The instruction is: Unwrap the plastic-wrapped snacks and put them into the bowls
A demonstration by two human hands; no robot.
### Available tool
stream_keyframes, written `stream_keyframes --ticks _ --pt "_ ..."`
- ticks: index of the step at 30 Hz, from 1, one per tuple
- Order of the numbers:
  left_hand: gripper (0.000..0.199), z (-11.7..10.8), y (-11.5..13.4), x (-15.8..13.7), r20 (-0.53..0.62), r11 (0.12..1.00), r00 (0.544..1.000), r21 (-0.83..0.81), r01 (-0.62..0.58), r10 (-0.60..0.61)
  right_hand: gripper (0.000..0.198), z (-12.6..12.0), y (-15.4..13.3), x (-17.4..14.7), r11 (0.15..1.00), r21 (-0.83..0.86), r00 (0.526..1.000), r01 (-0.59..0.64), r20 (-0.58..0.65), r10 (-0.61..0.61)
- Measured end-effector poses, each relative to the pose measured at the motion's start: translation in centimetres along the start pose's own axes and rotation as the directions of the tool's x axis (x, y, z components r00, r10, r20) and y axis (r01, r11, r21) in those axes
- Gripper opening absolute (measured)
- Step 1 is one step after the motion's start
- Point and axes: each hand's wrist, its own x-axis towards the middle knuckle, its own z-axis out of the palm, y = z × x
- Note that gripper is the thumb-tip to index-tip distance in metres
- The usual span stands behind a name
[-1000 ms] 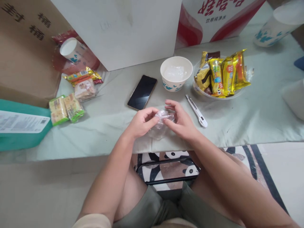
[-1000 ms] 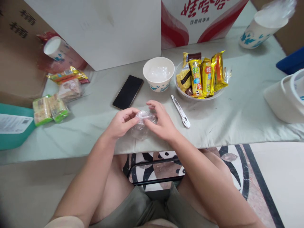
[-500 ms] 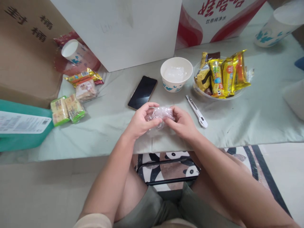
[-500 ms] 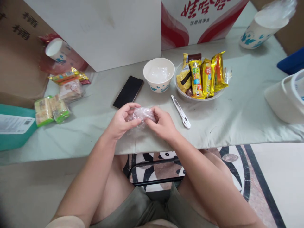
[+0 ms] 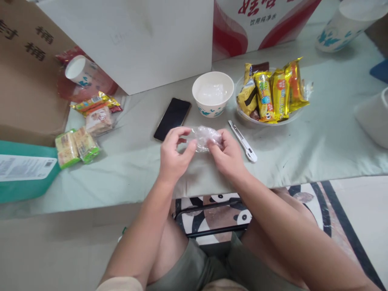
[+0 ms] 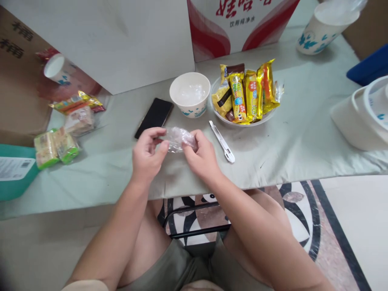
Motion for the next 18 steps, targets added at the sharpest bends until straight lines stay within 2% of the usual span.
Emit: stream_keyframes --ticks 2,4,6,8,10,13,18 --pt "0.035 0.8 0.3 0.1 0.148 0.973 0.981 -0.175 0.149 -0.123 0.018 0.0 0.0 -0.1 0.998 0.07 0.998 -0.002 0.056 -0.002" --pt "0.044 1.6 0.4 0.3 0.261 0.899 0.94 -0.318 0.3 -0.222 0.019 -0.2 0.1 -0.1 0.988 0.155 0.995 -0.003 0.096 -0.012" --pt "0.047 2.2 0.6 0.6 0.358 0.821 0.896 -0.403 0.403 -0.264 0.019 -0.3 0.0 0.0 0.979 0.203 0.993 0.015 0.11 -0.038" --pt "0.046 2.6 0.9 0.9 0.39 0.768 0.873 -0.449 0.457 -0.291 0.016 -0.5 -0.1 0.0 0.985 0.166 0.993 0.038 0.107 -0.057" --pt "0.042 2.7 1.1 1.2 0.335 0.753 0.882 -0.469 0.462 -0.333 0.012 -0.7 -0.3 0.1 0.996 0.069 0.994 0.048 0.092 -0.055" --pt "0.039 2.4 1.2 1.6 0.155 0.794 0.913 -0.453 0.405 -0.376 0.017 -0.8 -0.5 0.2 0.998 -0.055 0.995 0.038 0.093 -0.033" --pt "0.035 0.7 0.3 2.4 -0.13 0.886 0.924 -0.36 0.294 -0.359 0.019 -0.7 -0.9 0.1 0.983 -0.173 0.978 0.066 0.207 -0.029"
